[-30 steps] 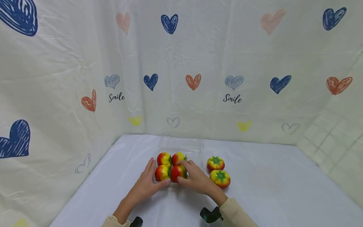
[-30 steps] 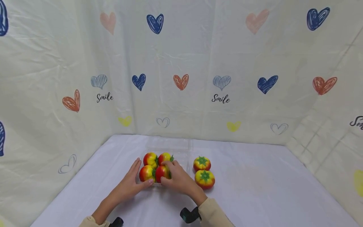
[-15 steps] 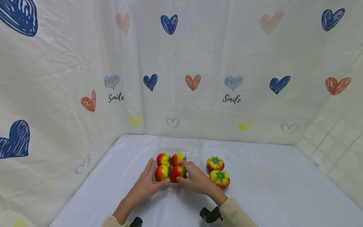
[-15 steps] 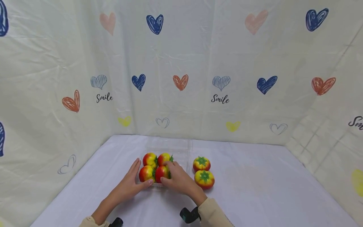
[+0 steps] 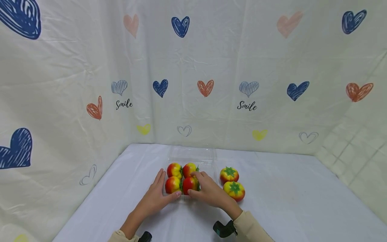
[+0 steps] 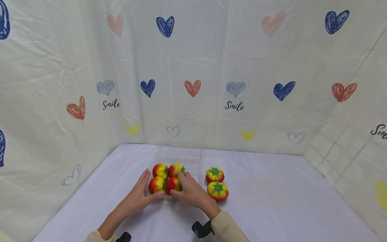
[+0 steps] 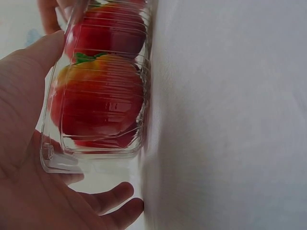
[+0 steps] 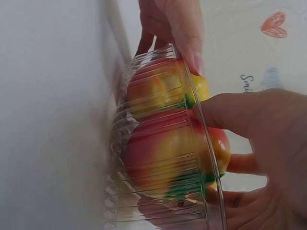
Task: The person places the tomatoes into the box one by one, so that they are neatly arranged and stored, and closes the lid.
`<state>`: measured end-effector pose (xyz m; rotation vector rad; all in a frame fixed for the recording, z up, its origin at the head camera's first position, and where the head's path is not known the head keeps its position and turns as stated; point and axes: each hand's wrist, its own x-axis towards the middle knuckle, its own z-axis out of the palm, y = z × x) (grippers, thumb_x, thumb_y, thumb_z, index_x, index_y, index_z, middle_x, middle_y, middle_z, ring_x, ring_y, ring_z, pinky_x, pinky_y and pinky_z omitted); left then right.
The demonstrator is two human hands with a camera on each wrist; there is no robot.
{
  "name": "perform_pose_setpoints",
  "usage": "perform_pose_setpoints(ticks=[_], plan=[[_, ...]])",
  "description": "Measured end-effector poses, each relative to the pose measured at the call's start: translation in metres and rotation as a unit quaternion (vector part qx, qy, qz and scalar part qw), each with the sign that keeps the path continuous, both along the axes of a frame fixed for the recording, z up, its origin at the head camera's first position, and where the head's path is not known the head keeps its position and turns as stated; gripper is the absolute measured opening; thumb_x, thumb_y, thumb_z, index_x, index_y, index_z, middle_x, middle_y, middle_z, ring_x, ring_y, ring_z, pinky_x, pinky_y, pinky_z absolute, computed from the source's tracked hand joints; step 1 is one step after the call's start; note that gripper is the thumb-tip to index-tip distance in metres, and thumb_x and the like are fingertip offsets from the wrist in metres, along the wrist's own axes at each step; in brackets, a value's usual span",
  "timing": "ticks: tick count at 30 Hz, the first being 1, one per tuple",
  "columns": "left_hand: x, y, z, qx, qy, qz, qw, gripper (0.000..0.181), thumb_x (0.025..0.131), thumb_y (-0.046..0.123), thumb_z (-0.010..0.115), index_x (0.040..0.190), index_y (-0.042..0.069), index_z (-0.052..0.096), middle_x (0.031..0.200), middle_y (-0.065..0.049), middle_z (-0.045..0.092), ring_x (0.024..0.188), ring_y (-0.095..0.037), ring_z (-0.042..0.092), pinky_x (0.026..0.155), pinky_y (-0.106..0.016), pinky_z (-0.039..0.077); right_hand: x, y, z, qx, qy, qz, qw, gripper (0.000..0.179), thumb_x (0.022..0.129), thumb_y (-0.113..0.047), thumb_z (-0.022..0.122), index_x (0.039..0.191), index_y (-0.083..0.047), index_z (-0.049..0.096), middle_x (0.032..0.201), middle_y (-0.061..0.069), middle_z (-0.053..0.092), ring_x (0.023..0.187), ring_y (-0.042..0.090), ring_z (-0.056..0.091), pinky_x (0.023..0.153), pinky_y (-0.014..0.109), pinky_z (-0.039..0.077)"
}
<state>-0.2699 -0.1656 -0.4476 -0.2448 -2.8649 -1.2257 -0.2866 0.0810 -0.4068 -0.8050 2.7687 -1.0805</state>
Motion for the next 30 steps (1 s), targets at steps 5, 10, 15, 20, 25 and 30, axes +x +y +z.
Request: perform_pose_setpoints(ticks=[5, 10, 15, 20, 25, 30], plan=[[0.001, 0.0, 0.001, 0.0, -0.001, 0.0, 1.0, 0.12, 0.089, 0.068, 0.075, 0.17, 0.0, 0.019, 0.178, -0.018, 0.011, 0.156, -0.052, 0.025, 0.116, -0.075, 0.03, 0.001, 0.001, 0.002, 0.004, 0.005, -0.003, 1.0, 0.065, 0.097, -0.031, 0.081, 0.148, -0.001, 0.055, 0.134, 0.019, 0.06, 0.117, 0.032, 0.062, 0.096, 0.054, 0.06], [0.002, 0.0, 0.001, 0.002, -0.003, 0.001, 1.0, 0.12, 0.089, 0.069, 0.075, 0.17, 0.001, 0.018, 0.178, -0.017, 0.011, 0.156, -0.051, 0.025, 0.116, -0.076, 0.029, 0.002, 0.001, 0.004, 0.011, 0.011, -0.008, 0.9998, 0.066, 0.096, -0.033, 0.082, 0.148, -0.001, 0.056, 0.135, 0.02, 0.059, 0.117, 0.032, 0.063, 0.096, 0.054, 0.06], [0.002, 0.0, 0.001, 0.001, -0.005, 0.001, 1.0, 0.119, 0.089, 0.069, 0.075, 0.171, 0.002, 0.018, 0.179, -0.016, 0.01, 0.156, -0.052, 0.025, 0.116, -0.077, 0.029, 0.002, 0.002, 0.005, 0.017, 0.013, -0.013, 0.9997, 0.068, 0.095, -0.034, 0.083, 0.148, -0.001, 0.056, 0.136, 0.021, 0.059, 0.119, 0.034, 0.063, 0.096, 0.055, 0.06], [0.002, 0.0, 0.001, 0.002, -0.005, 0.001, 1.0, 0.119, 0.089, 0.069, 0.075, 0.17, 0.001, 0.018, 0.179, -0.016, 0.01, 0.156, -0.052, 0.025, 0.116, -0.076, 0.029, 0.002, 0.004, 0.005, 0.015, 0.011, -0.01, 0.9998, 0.069, 0.095, -0.034, 0.083, 0.149, -0.001, 0.056, 0.137, 0.021, 0.059, 0.119, 0.034, 0.063, 0.097, 0.055, 0.06], [0.002, -0.001, 0.001, 0.003, -0.004, -0.001, 1.0, 0.119, 0.09, 0.069, 0.074, 0.171, 0.002, 0.018, 0.179, -0.016, 0.01, 0.156, -0.051, 0.025, 0.116, -0.077, 0.029, 0.001, 0.009, 0.006, 0.008, 0.016, -0.003, 0.9998, 0.07, 0.095, -0.034, 0.083, 0.15, 0.0, 0.054, 0.138, 0.021, 0.057, 0.122, 0.038, 0.062, 0.098, 0.056, 0.059], [0.002, -0.001, 0.001, 0.001, -0.003, -0.003, 1.0, 0.119, 0.09, 0.069, 0.074, 0.171, 0.002, 0.017, 0.179, -0.016, 0.009, 0.157, -0.051, 0.024, 0.117, -0.076, 0.028, -0.001, 0.019, 0.012, -0.001, 0.031, -0.002, 0.9995, 0.07, 0.095, -0.032, 0.083, 0.15, 0.0, 0.054, 0.142, 0.022, 0.056, 0.124, 0.042, 0.061, 0.099, 0.058, 0.058]])
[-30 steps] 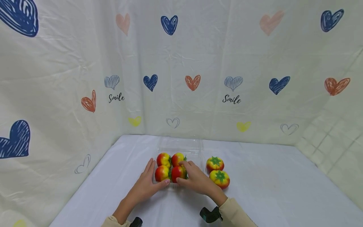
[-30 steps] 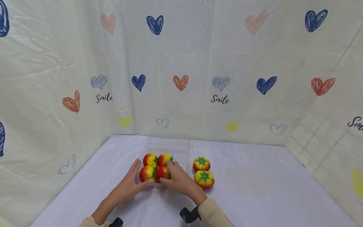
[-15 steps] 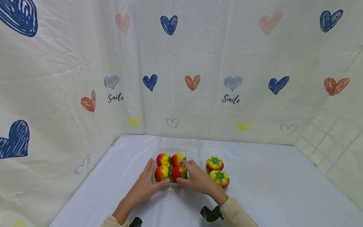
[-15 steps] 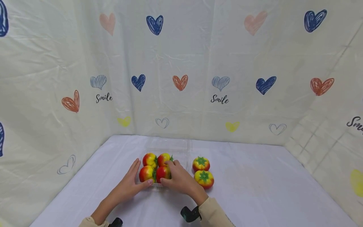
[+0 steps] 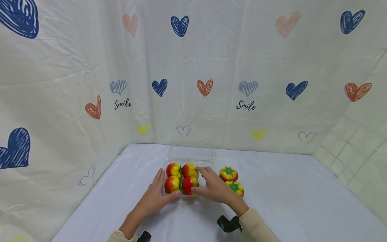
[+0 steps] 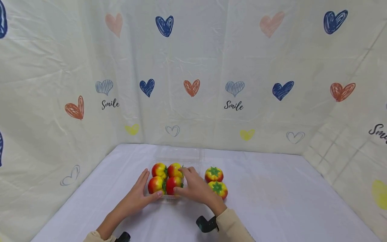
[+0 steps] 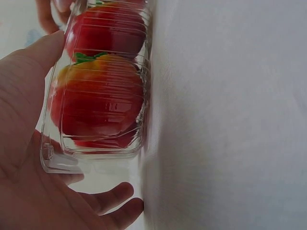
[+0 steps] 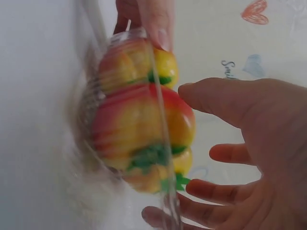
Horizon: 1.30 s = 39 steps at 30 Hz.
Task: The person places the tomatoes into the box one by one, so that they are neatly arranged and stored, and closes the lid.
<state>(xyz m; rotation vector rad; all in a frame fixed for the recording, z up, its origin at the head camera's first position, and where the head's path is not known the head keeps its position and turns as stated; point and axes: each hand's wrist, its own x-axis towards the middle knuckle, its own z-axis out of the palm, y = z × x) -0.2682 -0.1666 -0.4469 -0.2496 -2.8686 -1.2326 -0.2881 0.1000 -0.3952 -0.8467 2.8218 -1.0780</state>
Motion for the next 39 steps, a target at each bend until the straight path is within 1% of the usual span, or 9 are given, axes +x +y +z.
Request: perform_pose_setpoints(ticks=[6, 10, 14, 19, 20, 22, 27, 35, 39], plan=[[0.0, -0.001, 0.001, -0.002, 0.003, -0.004, 1.0, 0.119, 0.091, 0.069, 0.074, 0.17, 0.0, 0.017, 0.179, -0.017, 0.009, 0.158, -0.049, 0.022, 0.119, -0.073, 0.026, -0.004, 0.015, 0.009, -0.014, 0.012, -0.023, 0.9996, 0.069, 0.096, -0.032, 0.083, 0.153, -0.004, 0.054, 0.147, 0.018, 0.054, 0.123, 0.038, 0.06, 0.102, 0.058, 0.056], [0.0, -0.001, 0.0, -0.002, 0.001, -0.005, 1.0, 0.119, 0.091, 0.069, 0.073, 0.17, 0.001, 0.016, 0.179, -0.016, 0.008, 0.158, -0.049, 0.022, 0.119, -0.073, 0.025, -0.006, 0.027, 0.015, -0.024, 0.014, -0.04, 0.9988, 0.071, 0.098, -0.034, 0.081, 0.156, -0.006, 0.051, 0.152, 0.017, 0.051, 0.127, 0.036, 0.058, 0.105, 0.059, 0.054], [0.0, -0.001, 0.001, -0.002, 0.0, -0.006, 1.0, 0.119, 0.091, 0.069, 0.073, 0.171, 0.001, 0.016, 0.179, -0.016, 0.008, 0.158, -0.05, 0.021, 0.12, -0.074, 0.025, -0.01, 0.041, 0.021, -0.02, 0.021, -0.056, 0.998, 0.074, 0.098, -0.038, 0.079, 0.157, -0.005, 0.049, 0.156, 0.019, 0.048, 0.131, 0.038, 0.057, 0.108, 0.062, 0.05], [-0.001, -0.001, 0.001, -0.002, 0.001, -0.009, 1.0, 0.12, 0.091, 0.069, 0.073, 0.17, 0.0, 0.016, 0.179, -0.016, 0.007, 0.159, -0.049, 0.02, 0.12, -0.073, 0.025, -0.015, 0.057, 0.023, -0.006, 0.022, -0.082, 0.9964, 0.075, 0.099, -0.038, 0.077, 0.158, -0.004, 0.047, 0.159, 0.024, 0.044, 0.139, 0.044, 0.05, 0.112, 0.068, 0.043], [-0.002, -0.001, 0.001, -0.003, 0.001, -0.009, 1.0, 0.12, 0.091, 0.069, 0.073, 0.17, 0.0, 0.016, 0.179, -0.016, 0.007, 0.159, -0.049, 0.02, 0.12, -0.073, 0.025, -0.016, 0.06, 0.023, -0.007, 0.019, -0.088, 0.9959, 0.075, 0.099, -0.037, 0.077, 0.158, -0.003, 0.047, 0.159, 0.025, 0.043, 0.143, 0.045, 0.046, 0.114, 0.069, 0.041], [-0.002, -0.001, 0.001, -0.002, 0.002, -0.009, 1.0, 0.12, 0.091, 0.069, 0.073, 0.17, 0.0, 0.016, 0.179, -0.016, 0.007, 0.159, -0.049, 0.02, 0.12, -0.073, 0.024, -0.018, 0.065, 0.023, -0.004, 0.014, -0.098, 0.9951, 0.076, 0.099, -0.037, 0.077, 0.159, -0.003, 0.046, 0.16, 0.027, 0.042, 0.144, 0.047, 0.044, 0.114, 0.071, 0.04], [-0.001, -0.001, 0.001, 0.0, 0.004, -0.01, 0.9999, 0.12, 0.091, 0.068, 0.073, 0.17, 0.0, 0.015, 0.179, -0.016, 0.007, 0.159, -0.05, 0.02, 0.12, -0.073, 0.023, -0.023, 0.078, 0.018, 0.001, -0.003, -0.113, 0.9935, 0.074, 0.099, -0.035, 0.076, 0.159, -0.003, 0.046, 0.158, 0.03, 0.041, 0.14, 0.049, 0.047, 0.112, 0.071, 0.042], [-0.001, 0.0, 0.0, 0.003, 0.004, -0.008, 1.0, 0.12, 0.091, 0.067, 0.074, 0.17, 0.0, 0.015, 0.179, -0.016, 0.007, 0.158, -0.05, 0.02, 0.12, -0.074, 0.024, -0.033, 0.086, 0.003, 0.028, -0.028, -0.127, 0.9911, 0.073, 0.097, -0.033, 0.079, 0.155, -0.002, 0.05, 0.151, 0.033, 0.045, 0.128, 0.047, 0.056, 0.107, 0.07, 0.047], [-0.002, 0.0, -0.001, 0.005, 0.004, -0.009, 0.9999, 0.12, 0.091, 0.067, 0.074, 0.17, 0.0, 0.015, 0.179, -0.017, 0.007, 0.159, -0.05, 0.02, 0.12, -0.073, 0.023, -0.037, 0.085, -0.005, 0.045, -0.039, -0.129, 0.9899, 0.068, 0.095, -0.03, 0.08, 0.151, -0.001, 0.055, 0.145, 0.031, 0.049, 0.116, 0.04, 0.06, 0.099, 0.064, 0.055]])
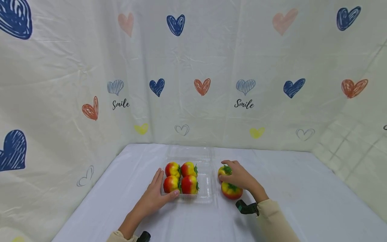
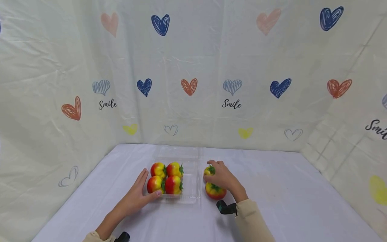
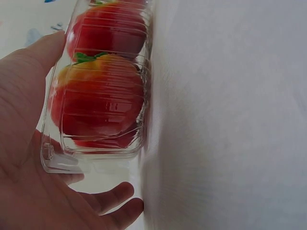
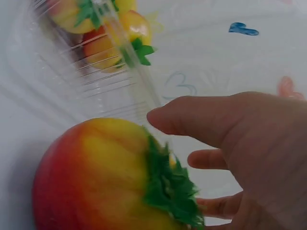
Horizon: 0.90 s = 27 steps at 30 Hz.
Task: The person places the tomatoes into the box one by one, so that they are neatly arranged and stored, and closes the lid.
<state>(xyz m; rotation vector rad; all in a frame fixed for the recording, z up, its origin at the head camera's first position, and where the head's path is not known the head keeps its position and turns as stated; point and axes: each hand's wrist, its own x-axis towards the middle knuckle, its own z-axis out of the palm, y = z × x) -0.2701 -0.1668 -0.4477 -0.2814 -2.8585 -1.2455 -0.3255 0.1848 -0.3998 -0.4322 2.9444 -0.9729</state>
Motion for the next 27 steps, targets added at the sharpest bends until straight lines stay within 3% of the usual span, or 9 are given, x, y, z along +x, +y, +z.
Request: perform_pose_setpoints(ticks=[6, 18, 22, 27], plan=[[0.0, 0.0, -0.001, 0.002, 0.001, -0.001, 1.0, 0.12, 0.091, 0.068, 0.074, 0.17, 0.0, 0.015, 0.179, -0.017, 0.007, 0.159, -0.05, 0.019, 0.12, -0.073, 0.024, -0.001, -0.005, -0.006, 0.008, -0.008, -0.019, 0.9997, 0.062, 0.094, -0.025, 0.08, 0.146, 0.0, 0.059, 0.134, 0.028, 0.053, 0.101, 0.032, 0.059, 0.087, 0.055, 0.06], [-0.001, -0.001, -0.001, 0.002, -0.003, -0.003, 1.0, 0.12, 0.091, 0.069, 0.073, 0.171, 0.001, 0.015, 0.179, -0.015, 0.006, 0.159, -0.049, 0.018, 0.12, -0.073, 0.023, -0.007, -0.012, -0.01, -0.021, 0.005, -0.098, 0.9949, 0.059, 0.092, -0.018, 0.078, 0.14, 0.007, 0.053, 0.119, 0.026, 0.057, 0.1, 0.035, 0.058, 0.09, 0.053, 0.059], [-0.001, -0.001, -0.003, 0.002, -0.002, -0.003, 1.0, 0.12, 0.091, 0.069, 0.073, 0.171, 0.001, 0.015, 0.179, -0.015, 0.006, 0.159, -0.049, 0.018, 0.12, -0.073, 0.023, -0.007, -0.007, -0.009, -0.047, 0.021, -0.097, 0.994, 0.06, 0.097, -0.021, 0.075, 0.147, 0.002, 0.05, 0.125, 0.029, 0.056, 0.104, 0.038, 0.059, 0.095, 0.058, 0.059], [-0.001, -0.001, -0.002, 0.002, -0.001, -0.001, 1.0, 0.12, 0.09, 0.069, 0.074, 0.171, 0.002, 0.015, 0.179, -0.015, 0.006, 0.159, -0.049, 0.019, 0.12, -0.073, 0.024, -0.009, -0.004, -0.005, -0.102, 0.08, -0.055, 0.9901, 0.056, 0.107, -0.019, 0.065, 0.159, -0.009, 0.048, 0.146, 0.034, 0.044, 0.124, 0.048, 0.055, 0.107, 0.069, 0.048]])
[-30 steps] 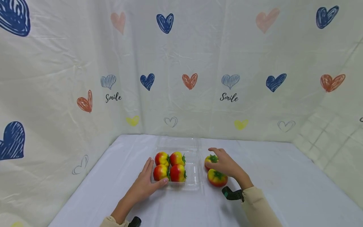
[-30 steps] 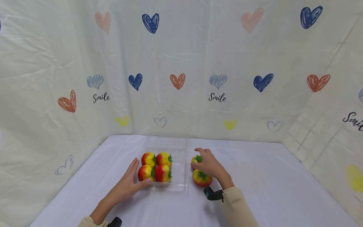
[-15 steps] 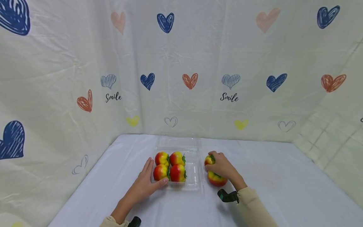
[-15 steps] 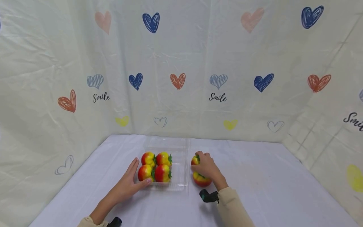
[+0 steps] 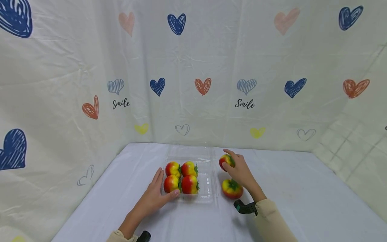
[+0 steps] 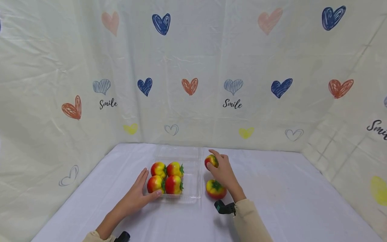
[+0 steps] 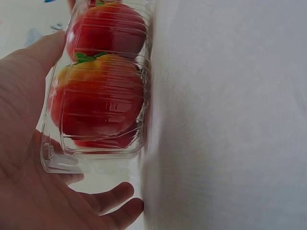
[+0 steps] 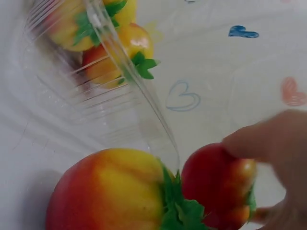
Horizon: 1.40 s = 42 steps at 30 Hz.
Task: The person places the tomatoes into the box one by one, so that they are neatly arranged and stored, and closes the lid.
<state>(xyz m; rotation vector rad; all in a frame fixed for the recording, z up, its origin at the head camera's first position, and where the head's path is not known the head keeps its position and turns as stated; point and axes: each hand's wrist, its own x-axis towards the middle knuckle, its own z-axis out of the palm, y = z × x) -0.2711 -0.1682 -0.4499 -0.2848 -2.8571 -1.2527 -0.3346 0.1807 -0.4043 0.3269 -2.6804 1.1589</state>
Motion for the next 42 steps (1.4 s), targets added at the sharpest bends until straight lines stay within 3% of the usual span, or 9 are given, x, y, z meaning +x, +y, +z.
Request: perform_pose_setpoints(ticks=[2, 5, 9, 15, 19, 27, 35, 42], plan=[[0.0, 0.0, 0.0, 0.0, 0.0, 0.0, 1.0, 0.12, 0.091, 0.069, 0.073, 0.171, 0.002, 0.015, 0.179, -0.015, 0.006, 0.159, -0.049, 0.019, 0.12, -0.073, 0.024, 0.0, 0.0, 0.002, -0.021, 0.025, 0.019, 0.9993, 0.05, 0.109, -0.018, 0.06, 0.158, -0.011, 0.051, 0.152, 0.033, 0.039, 0.131, 0.049, 0.051, 0.108, 0.069, 0.047], [0.0, 0.0, 0.001, 0.001, -0.001, 0.0, 1.0, 0.12, 0.091, 0.069, 0.073, 0.171, 0.001, 0.015, 0.179, -0.015, 0.006, 0.159, -0.049, 0.018, 0.12, -0.073, 0.024, 0.002, -0.003, 0.005, -0.057, 0.039, 0.042, 0.9967, 0.045, 0.111, -0.019, 0.06, 0.154, -0.01, 0.056, 0.154, 0.029, 0.039, 0.131, 0.047, 0.051, 0.104, 0.06, 0.054], [0.0, 0.0, 0.001, 0.002, -0.003, 0.0, 1.0, 0.121, 0.09, 0.069, 0.074, 0.171, 0.002, 0.014, 0.179, -0.014, 0.006, 0.16, -0.048, 0.018, 0.121, -0.072, 0.023, 0.006, -0.009, 0.013, -0.099, 0.01, 0.053, 0.9937, 0.051, 0.106, -0.024, 0.068, 0.155, -0.013, 0.055, 0.151, 0.024, 0.043, 0.124, 0.041, 0.056, 0.096, 0.049, 0.061], [-0.001, 0.001, 0.002, -0.001, -0.005, 0.002, 1.0, 0.121, 0.09, 0.07, 0.074, 0.171, 0.002, 0.014, 0.179, -0.015, 0.007, 0.16, -0.048, 0.019, 0.12, -0.072, 0.025, 0.012, -0.017, 0.021, -0.122, -0.03, 0.078, 0.989, 0.068, 0.097, -0.012, 0.077, 0.158, -0.021, 0.048, 0.157, 0.02, 0.042, 0.131, 0.043, 0.051, 0.102, 0.054, 0.056], [0.0, 0.001, 0.002, 0.0, -0.002, 0.002, 1.0, 0.121, 0.09, 0.069, 0.074, 0.171, 0.002, 0.014, 0.179, -0.015, 0.006, 0.16, -0.048, 0.018, 0.121, -0.072, 0.024, 0.013, -0.021, 0.022, -0.133, -0.037, 0.11, 0.9842, 0.068, 0.098, -0.008, 0.077, 0.158, -0.021, 0.047, 0.158, 0.019, 0.043, 0.125, 0.044, 0.058, 0.098, 0.051, 0.059], [-0.001, 0.0, 0.002, 0.002, 0.0, -0.002, 1.0, 0.12, 0.091, 0.068, 0.074, 0.171, 0.001, 0.014, 0.179, -0.015, 0.006, 0.16, -0.048, 0.017, 0.121, -0.071, 0.022, 0.014, -0.034, 0.018, -0.154, -0.048, 0.148, 0.9757, 0.07, 0.099, -0.017, 0.079, 0.158, -0.016, 0.041, 0.154, 0.019, 0.049, 0.128, 0.041, 0.061, 0.101, 0.048, 0.059], [0.0, 0.001, 0.003, -0.002, -0.001, 0.001, 1.0, 0.12, 0.09, 0.068, 0.074, 0.171, 0.001, 0.015, 0.179, -0.016, 0.006, 0.16, -0.048, 0.018, 0.121, -0.073, 0.023, 0.014, -0.044, 0.009, -0.141, -0.061, 0.129, 0.9798, 0.069, 0.097, -0.025, 0.082, 0.15, -0.013, 0.04, 0.142, 0.018, 0.062, 0.114, 0.034, 0.065, 0.096, 0.047, 0.06], [0.001, 0.001, 0.003, -0.003, 0.002, 0.002, 1.0, 0.12, 0.09, 0.068, 0.074, 0.17, 0.0, 0.016, 0.179, -0.017, 0.008, 0.159, -0.049, 0.019, 0.12, -0.073, 0.023, 0.013, -0.049, 0.002, -0.097, -0.022, 0.111, 0.9888, 0.066, 0.094, -0.019, 0.084, 0.148, -0.008, 0.048, 0.14, 0.014, 0.063, 0.118, 0.033, 0.064, 0.098, 0.05, 0.06]])
